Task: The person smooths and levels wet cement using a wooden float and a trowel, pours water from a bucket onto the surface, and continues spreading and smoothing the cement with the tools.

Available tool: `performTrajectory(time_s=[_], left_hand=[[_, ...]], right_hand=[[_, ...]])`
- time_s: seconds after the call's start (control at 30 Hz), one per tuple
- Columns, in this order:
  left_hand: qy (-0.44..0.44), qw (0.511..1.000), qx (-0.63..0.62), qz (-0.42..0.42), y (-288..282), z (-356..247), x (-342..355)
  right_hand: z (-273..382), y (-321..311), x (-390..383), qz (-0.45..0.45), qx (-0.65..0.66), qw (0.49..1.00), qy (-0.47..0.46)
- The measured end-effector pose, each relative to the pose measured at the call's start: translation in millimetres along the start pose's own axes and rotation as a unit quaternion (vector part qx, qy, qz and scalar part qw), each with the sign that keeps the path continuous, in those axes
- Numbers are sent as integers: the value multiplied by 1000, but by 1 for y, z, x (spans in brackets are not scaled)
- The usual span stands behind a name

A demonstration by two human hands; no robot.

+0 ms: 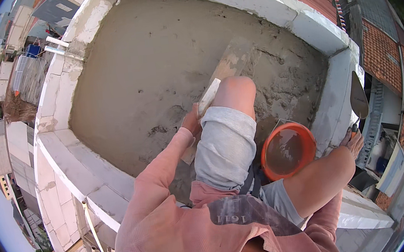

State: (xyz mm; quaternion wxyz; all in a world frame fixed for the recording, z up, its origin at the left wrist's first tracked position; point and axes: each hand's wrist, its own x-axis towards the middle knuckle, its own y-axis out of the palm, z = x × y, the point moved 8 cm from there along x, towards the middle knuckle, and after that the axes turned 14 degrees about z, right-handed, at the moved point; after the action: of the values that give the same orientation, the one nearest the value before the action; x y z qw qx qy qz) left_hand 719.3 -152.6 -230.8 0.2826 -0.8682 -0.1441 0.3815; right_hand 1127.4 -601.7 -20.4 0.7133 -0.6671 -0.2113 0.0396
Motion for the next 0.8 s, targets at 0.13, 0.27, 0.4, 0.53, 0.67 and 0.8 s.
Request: performTrajectory(time_s=[0.13,0.27,0.4,0.53,0.67,0.8], left_hand=[[-90,974,-129,-165,-122,21,5],[-236,933,-59,-264,-241,135,46],[-269,923,-39,-274,-278,152,96],[-254,926,-4,-278,-277,150,136],[-221,952,44,-209,-221,84,186],[-169,967,86,-167,-171,13,203]], right_hand=[[-4,-6,2,4,-21,1000,-9],[19,-7,4,54,-33,998,23],[26,-14,6,47,-25,999,2],[34,-14,4,23,7,1000,-13],[31,-11,2,46,-8,999,-11],[27,-13,1,31,-36,999,-2]])
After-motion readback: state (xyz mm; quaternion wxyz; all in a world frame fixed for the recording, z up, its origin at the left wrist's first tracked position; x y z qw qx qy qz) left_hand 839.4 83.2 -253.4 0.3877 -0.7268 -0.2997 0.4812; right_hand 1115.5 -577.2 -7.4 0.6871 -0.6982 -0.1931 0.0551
